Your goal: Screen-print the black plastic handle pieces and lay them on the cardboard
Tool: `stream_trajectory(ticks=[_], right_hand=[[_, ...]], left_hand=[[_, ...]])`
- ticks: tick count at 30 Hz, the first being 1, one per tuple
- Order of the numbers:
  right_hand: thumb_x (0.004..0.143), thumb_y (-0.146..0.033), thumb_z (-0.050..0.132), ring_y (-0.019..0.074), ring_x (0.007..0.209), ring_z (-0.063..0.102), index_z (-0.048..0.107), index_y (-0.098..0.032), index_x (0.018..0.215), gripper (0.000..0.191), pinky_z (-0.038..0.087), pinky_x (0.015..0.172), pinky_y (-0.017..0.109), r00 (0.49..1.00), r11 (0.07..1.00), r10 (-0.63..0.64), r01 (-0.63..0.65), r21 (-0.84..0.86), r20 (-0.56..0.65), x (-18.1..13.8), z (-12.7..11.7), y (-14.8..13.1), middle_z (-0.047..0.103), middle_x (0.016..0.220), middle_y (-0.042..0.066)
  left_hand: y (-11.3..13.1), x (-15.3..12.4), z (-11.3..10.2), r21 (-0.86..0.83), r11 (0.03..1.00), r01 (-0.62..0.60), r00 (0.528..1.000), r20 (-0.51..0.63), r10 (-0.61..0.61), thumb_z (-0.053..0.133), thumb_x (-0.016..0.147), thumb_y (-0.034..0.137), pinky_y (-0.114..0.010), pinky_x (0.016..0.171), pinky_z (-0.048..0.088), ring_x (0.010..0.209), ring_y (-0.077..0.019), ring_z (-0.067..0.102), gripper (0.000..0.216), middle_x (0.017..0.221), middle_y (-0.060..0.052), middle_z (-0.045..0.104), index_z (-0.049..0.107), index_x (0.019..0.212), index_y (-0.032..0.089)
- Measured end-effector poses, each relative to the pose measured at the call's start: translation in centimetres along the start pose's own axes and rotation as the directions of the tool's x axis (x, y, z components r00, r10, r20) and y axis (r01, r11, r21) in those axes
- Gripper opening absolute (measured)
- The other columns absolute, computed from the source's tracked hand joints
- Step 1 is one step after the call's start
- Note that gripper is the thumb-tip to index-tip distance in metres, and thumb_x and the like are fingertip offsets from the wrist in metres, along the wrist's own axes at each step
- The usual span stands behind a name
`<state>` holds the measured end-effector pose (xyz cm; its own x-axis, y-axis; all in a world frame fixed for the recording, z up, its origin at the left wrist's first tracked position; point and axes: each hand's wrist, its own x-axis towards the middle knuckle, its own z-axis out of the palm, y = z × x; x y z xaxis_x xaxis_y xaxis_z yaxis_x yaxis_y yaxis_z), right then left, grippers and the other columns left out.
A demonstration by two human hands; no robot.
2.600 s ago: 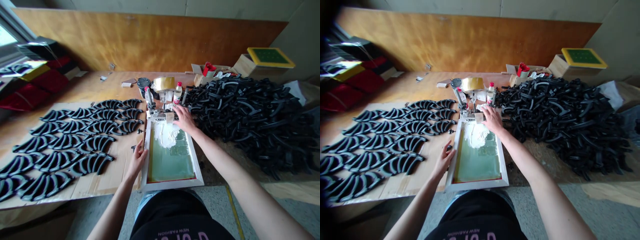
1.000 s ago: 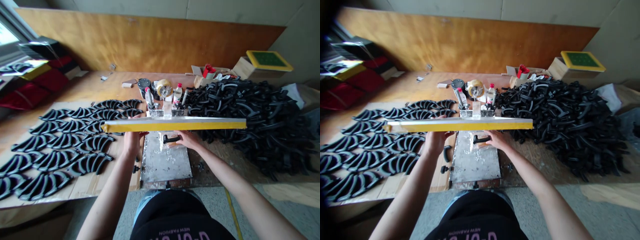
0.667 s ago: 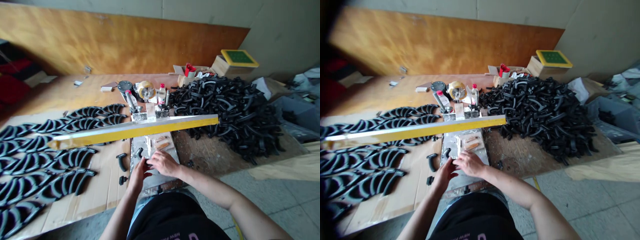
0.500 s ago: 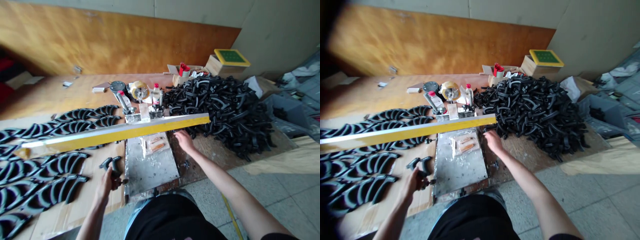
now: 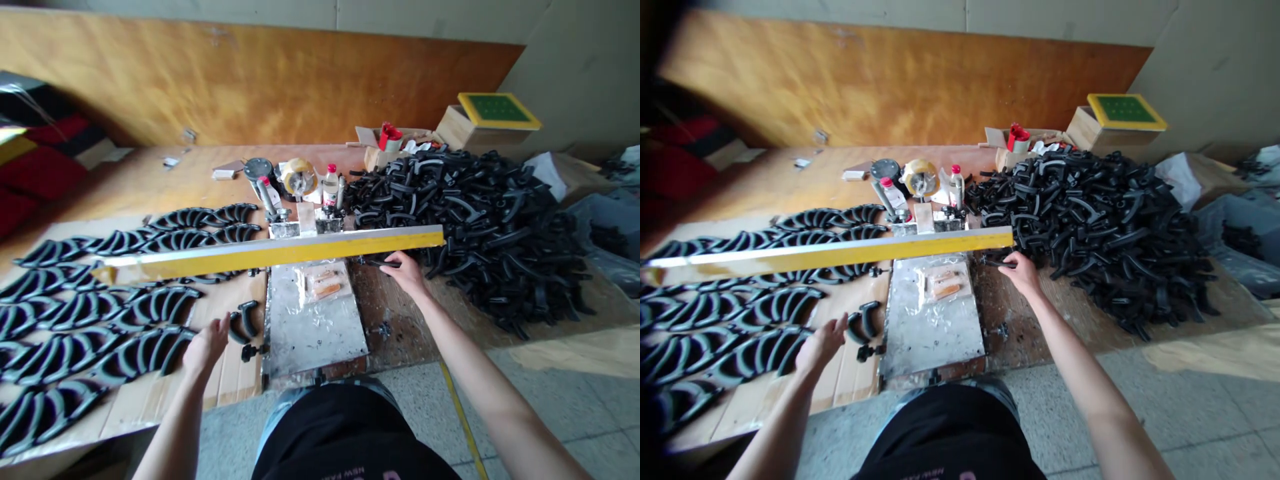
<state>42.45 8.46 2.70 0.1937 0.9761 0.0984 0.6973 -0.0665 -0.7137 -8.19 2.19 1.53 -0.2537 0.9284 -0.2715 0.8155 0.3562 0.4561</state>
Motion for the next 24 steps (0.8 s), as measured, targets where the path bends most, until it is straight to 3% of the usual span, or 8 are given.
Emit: stream_trajectory(ticks=[3, 5, 8, 14, 17, 20, 22, 24], right_hand=[[0.075, -0.020, 0.074, 0.0192, 0.088, 0.066, 0.073, -0.020, 0.094, 0.019, 0.050, 0.085, 0.034, 0.942, 0.943, -0.293, 0.255, 0.215, 0.166, -1.3, 5.1, -5.1, 0.073, 0.094, 0.003], [0.077, -0.013, 0.074, 0.0201, 0.094, 0.064, 0.076, -0.021, 0.096, 0.021, 0.049, 0.089, 0.036, 0.861, 0.883, -0.461, 0.422, 0.207, 0.213, -1.8, 8.4, -7.3, 0.073, 0.098, 0.005], [0.081, -0.012, 0.073, 0.0214, 0.097, 0.060, 0.078, -0.021, 0.096, 0.019, 0.048, 0.091, 0.038, 0.796, 0.827, -0.560, 0.555, 0.091, 0.230, -2.0, 11.5, -8.5, 0.073, 0.096, 0.006], [0.090, -0.021, 0.065, 0.0209, 0.095, 0.059, 0.076, -0.021, 0.106, 0.019, 0.047, 0.089, 0.037, 0.678, 0.702, -0.644, 0.708, -0.076, 0.355, -2.0, 11.7, -8.3, 0.072, 0.099, 0.007], [0.092, -0.034, 0.063, 0.0249, 0.117, 0.056, 0.068, -0.022, 0.124, 0.034, 0.044, 0.099, 0.041, 0.636, 0.639, -0.677, 0.758, -0.133, 0.371, -2.7, 11.7, -9.3, 0.068, 0.121, 0.009], [0.095, -0.046, 0.057, 0.0268, 0.137, 0.043, 0.055, -0.023, 0.138, 0.049, 0.033, 0.113, 0.047, 0.558, 0.571, -0.703, 0.812, -0.118, 0.441, -3.2, 12.7, -10.3, 0.054, 0.145, 0.009], [0.094, -0.048, 0.057, 0.0287, 0.140, 0.041, 0.056, -0.019, 0.137, 0.052, 0.026, 0.117, 0.051, 0.604, 0.613, -0.641, 0.774, -0.158, 0.474, -2.9, 13.1, -10.7, 0.052, 0.147, 0.012], [0.094, -0.045, 0.058, 0.0316, 0.137, 0.044, 0.060, -0.014, 0.131, 0.048, 0.025, 0.117, 0.055, 0.750, 0.724, -0.517, 0.640, -0.258, 0.412, -1.9, 12.7, -10.4, 0.057, 0.140, 0.017]], left_hand=[[3.6, 1.0, -1.8, -0.166, 0.985, 0.038, 0.995, -0.080, -0.052, 0.040, 0.089, 0.058, -0.028, 0.055, 0.041, 0.057, -0.0201, 0.059, 0.045, 0.061, -0.004, 0.062, 0.064, 0.079, 0.022], [6.7, 1.4, -2.9, -0.342, 0.938, -0.050, 0.987, -0.161, -0.006, 0.041, 0.089, 0.059, -0.026, 0.055, 0.041, 0.055, -0.0178, 0.058, 0.045, 0.060, -0.002, 0.062, 0.064, 0.082, 0.021], [10.8, 1.1, -4.5, -0.555, 0.800, -0.228, 0.953, -0.297, 0.066, 0.046, 0.089, 0.057, -0.024, 0.050, 0.039, 0.050, -0.0142, 0.052, 0.040, 0.056, 0.001, 0.059, 0.062, 0.084, 0.021], [15.8, -0.8, -7.4, -0.670, 0.598, -0.439, 0.874, -0.472, 0.112, 0.047, 0.088, 0.039, -0.023, 0.046, 0.037, 0.047, -0.0112, 0.047, 0.033, 0.051, 0.001, 0.054, 0.059, 0.065, 0.019], [17.0, -1.2, -7.6, -0.714, 0.514, -0.476, 0.863, -0.491, 0.118, 0.045, 0.091, 0.041, -0.024, 0.047, 0.038, 0.049, -0.0107, 0.048, 0.034, 0.056, 0.001, 0.056, 0.060, 0.070, 0.018], [17.3, -1.2, -7.1, -0.725, 0.527, -0.444, 0.878, -0.468, 0.095, 0.043, 0.093, 0.045, -0.026, 0.046, 0.038, 0.049, -0.0116, 0.048, 0.040, 0.057, -0.001, 0.057, 0.058, 0.068, 0.019], [17.0, -1.1, -6.8, -0.725, 0.536, -0.434, 0.885, -0.456, 0.100, 0.041, 0.094, 0.047, -0.026, 0.046, 0.038, 0.050, -0.0126, 0.049, 0.040, 0.059, -0.001, 0.058, 0.062, 0.075, 0.018], [16.6, -1.2, -6.6, -0.715, 0.544, -0.439, 0.885, -0.449, 0.123, 0.040, 0.094, 0.051, -0.026, 0.046, 0.039, 0.053, -0.0134, 0.052, 0.042, 0.062, -0.001, 0.059, 0.065, 0.090, 0.017]])
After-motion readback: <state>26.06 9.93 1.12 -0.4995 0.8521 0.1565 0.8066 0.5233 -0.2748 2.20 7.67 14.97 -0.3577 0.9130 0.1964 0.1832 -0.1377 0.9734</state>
